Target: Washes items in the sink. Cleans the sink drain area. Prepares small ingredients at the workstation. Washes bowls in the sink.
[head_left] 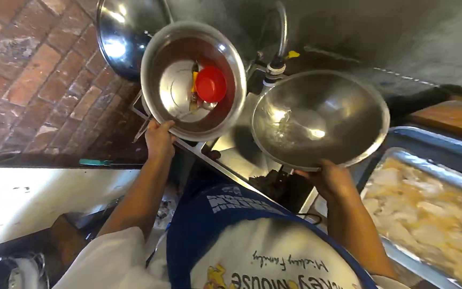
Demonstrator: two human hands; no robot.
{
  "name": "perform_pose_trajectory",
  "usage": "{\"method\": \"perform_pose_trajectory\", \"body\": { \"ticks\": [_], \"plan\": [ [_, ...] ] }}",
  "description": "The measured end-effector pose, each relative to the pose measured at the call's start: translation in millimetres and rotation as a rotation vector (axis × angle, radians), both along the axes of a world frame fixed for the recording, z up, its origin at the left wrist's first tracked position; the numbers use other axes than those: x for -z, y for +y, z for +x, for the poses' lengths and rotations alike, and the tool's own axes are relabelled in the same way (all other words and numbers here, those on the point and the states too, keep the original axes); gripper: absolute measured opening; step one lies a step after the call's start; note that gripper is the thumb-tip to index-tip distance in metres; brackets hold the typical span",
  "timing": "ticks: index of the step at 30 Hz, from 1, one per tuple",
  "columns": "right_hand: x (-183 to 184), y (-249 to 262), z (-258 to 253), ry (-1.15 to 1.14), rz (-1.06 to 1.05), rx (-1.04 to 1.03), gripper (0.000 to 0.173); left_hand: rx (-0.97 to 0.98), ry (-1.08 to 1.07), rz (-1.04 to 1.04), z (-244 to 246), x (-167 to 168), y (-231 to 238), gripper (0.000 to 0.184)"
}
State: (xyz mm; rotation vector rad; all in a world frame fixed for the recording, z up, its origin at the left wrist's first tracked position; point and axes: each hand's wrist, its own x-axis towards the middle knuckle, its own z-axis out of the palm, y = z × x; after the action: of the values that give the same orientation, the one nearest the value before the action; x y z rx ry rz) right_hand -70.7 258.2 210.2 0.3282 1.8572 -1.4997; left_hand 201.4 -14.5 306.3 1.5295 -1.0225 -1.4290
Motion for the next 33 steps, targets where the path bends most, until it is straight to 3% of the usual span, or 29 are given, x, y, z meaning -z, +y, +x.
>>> {"method": "perform_pose_trajectory", "body": {
  "ticks": [6,11,14,17,20,26,30,33],
  "plan": [
    [-29.8,23.6,-7.0,0.246,0.106,0.036,0.054,0.219,-0.065,0.167,-25.7,40.6,42.0,0.023],
    [-47.9,29.9,2.8,0.358,0.236,0.072,0.059,0.413,-0.113,0.275,-51.3,67.5,56.5,0.015],
    [-38.5,34.0,10.3,0.455,0.288,0.010,0.065,0.544,-0.149,0.330,-67.7,104.6,53.3,0.027],
    [-27.9,32.2,19.1,0.565,0.327,-0.059,0.064,0.608,-0.207,0.380,-96.5,149.7,42.5,0.020],
    [-26.4,28.9,29.6,0.608,0.362,-0.117,0.072,0.682,-0.311,0.403,-118.2,190.0,32.2,0.025],
    [-20.4,18.4,48.6,0.697,0.287,-0.129,0.060,0.752,-0.453,0.399,-139.3,246.3,11.1,0.044],
    [-19.4,12.4,55.9,0.793,0.226,-0.112,0.044,0.956,-0.752,0.262,-146.0,235.9,6.9,0.078],
    [-13.2,14.1,57.9,0.956,0.203,-0.146,0.044,1.183,-1.015,-0.034,-159.0,229.0,20.2,0.103]
  ]
}}
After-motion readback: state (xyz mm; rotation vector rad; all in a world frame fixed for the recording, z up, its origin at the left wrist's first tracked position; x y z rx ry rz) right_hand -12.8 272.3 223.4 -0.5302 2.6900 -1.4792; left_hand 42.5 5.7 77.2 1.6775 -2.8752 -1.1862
